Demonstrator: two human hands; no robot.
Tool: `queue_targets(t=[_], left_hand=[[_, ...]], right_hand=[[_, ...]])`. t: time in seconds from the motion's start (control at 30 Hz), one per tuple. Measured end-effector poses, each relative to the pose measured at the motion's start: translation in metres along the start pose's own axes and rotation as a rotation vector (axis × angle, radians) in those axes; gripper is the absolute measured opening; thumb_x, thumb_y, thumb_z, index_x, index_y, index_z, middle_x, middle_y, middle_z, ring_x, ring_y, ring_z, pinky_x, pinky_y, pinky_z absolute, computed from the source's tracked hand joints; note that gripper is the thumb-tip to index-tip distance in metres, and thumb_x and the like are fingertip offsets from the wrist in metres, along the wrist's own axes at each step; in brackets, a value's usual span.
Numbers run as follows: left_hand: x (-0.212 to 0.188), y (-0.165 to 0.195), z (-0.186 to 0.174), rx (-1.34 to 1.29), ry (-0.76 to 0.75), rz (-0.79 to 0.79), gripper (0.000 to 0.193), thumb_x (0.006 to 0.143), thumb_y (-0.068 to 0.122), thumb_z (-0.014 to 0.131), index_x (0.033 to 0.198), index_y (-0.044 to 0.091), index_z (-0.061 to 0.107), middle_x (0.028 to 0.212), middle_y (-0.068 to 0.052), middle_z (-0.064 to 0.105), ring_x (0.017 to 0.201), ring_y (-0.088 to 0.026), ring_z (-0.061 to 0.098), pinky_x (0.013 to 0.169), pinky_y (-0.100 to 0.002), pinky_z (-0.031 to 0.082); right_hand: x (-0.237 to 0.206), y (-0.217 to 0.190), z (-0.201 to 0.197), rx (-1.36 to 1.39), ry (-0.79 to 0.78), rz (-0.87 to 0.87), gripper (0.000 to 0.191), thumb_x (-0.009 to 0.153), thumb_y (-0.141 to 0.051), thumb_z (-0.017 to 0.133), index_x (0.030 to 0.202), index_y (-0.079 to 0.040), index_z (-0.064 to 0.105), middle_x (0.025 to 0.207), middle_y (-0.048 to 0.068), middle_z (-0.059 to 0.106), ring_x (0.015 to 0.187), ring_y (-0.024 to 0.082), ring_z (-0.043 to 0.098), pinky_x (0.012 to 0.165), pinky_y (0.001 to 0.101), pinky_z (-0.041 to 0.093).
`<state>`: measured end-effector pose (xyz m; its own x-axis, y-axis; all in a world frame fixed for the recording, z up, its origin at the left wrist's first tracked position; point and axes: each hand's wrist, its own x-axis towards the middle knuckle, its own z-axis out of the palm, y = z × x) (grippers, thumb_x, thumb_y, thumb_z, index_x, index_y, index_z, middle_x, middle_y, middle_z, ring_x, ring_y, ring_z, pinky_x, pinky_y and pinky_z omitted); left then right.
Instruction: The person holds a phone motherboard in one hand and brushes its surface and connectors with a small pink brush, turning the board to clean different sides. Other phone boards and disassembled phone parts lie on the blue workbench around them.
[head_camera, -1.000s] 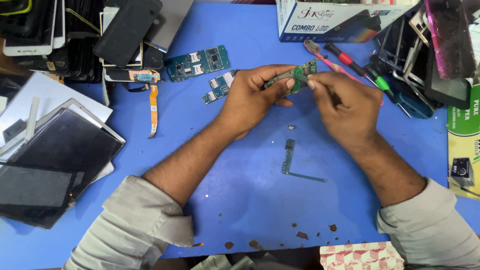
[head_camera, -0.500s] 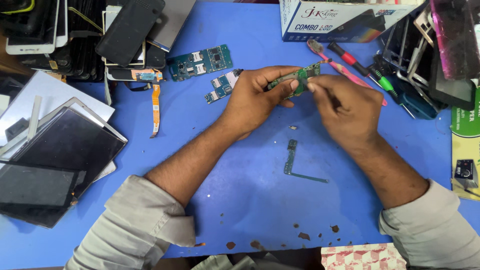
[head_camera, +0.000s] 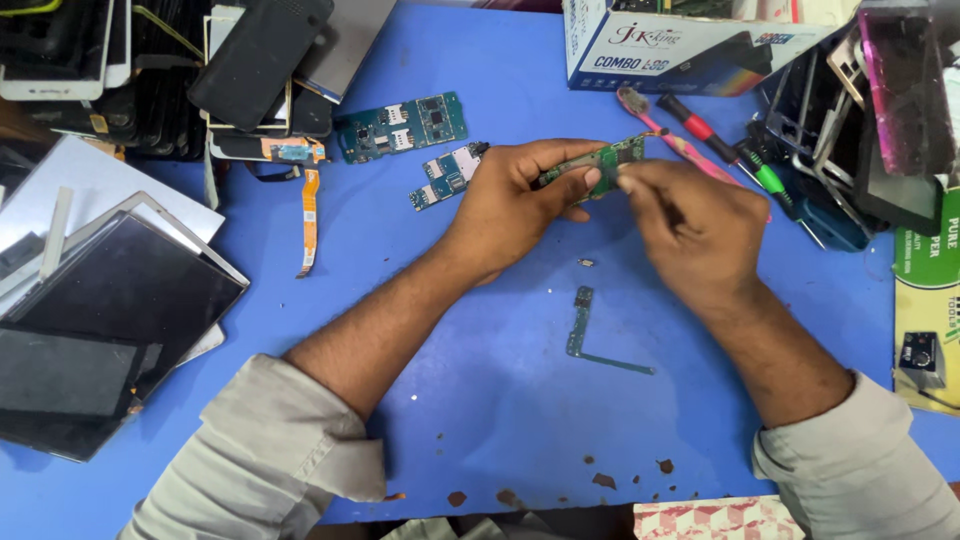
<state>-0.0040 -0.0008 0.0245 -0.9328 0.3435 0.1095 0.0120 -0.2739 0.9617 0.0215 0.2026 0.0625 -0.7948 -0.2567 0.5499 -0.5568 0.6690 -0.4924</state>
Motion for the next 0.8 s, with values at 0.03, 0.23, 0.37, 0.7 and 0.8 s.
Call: queue_targets(t=[0.03,0.23,0.37,0.7,0.8], left_hand=[[-0.0002,-0.0008,0.0002,0.002,0.0,-0.007,0.029,0.104,0.009,0.064,0.132,0.005,0.069,0.117,-0.004,0.076,0.102,-0.009,0.07,0.081,-0.026,0.065],[0.0007,-0.0052,0.003,-0.018,-0.001,0.02,0.028,0.105,0.009,0.062,0.131,0.004,0.069,0.115,-0.005,0.076,0.098,-0.009,0.069,0.08,-0.026,0.063],[0.0012,-0.006,0.0034,0.004,0.0,0.004,0.028,0.104,0.009,0.063,0.131,0.004,0.069,0.116,-0.005,0.076,0.098,-0.008,0.069,0.08,-0.026,0.063],[-0.001,0.0011,0.0047,0.044,-0.014,-0.011,0.027,0.105,0.01,0.062,0.13,0.004,0.069,0.115,-0.005,0.076,0.097,-0.008,0.069,0.08,-0.026,0.063],[-0.0018,0.0029,0.0043,0.067,-0.006,-0.02,0.027,0.104,0.01,0.061,0.129,0.004,0.07,0.114,-0.004,0.076,0.098,-0.008,0.07,0.08,-0.025,0.063]], right_hand=[[-0.0002,0.0,0.0,0.008,0.011,0.006,0.011,0.103,-0.002,0.08,0.113,-0.002,0.077,0.087,0.008,0.074,0.063,0.007,0.06,0.058,0.0227,0.046],[0.0005,-0.0013,-0.0001,0.001,-0.012,0.021,0.013,0.101,-0.003,0.08,0.114,-0.002,0.077,0.087,0.008,0.073,0.065,0.008,0.061,0.061,0.0233,0.048],[0.0016,-0.0023,-0.0016,0.021,-0.009,0.066,0.011,0.105,-0.004,0.078,0.116,-0.003,0.077,0.089,0.007,0.074,0.068,0.007,0.063,0.063,0.0228,0.049],[0.0028,-0.0043,-0.0043,-0.016,-0.009,-0.014,0.014,0.1,-0.002,0.08,0.114,-0.003,0.077,0.094,0.01,0.076,0.066,0.009,0.062,0.062,0.0245,0.049],[0.0038,-0.0054,-0.0038,-0.017,-0.012,-0.052,0.014,0.099,-0.002,0.08,0.113,-0.002,0.077,0.095,0.01,0.076,0.068,0.009,0.064,0.063,0.0243,0.05]])
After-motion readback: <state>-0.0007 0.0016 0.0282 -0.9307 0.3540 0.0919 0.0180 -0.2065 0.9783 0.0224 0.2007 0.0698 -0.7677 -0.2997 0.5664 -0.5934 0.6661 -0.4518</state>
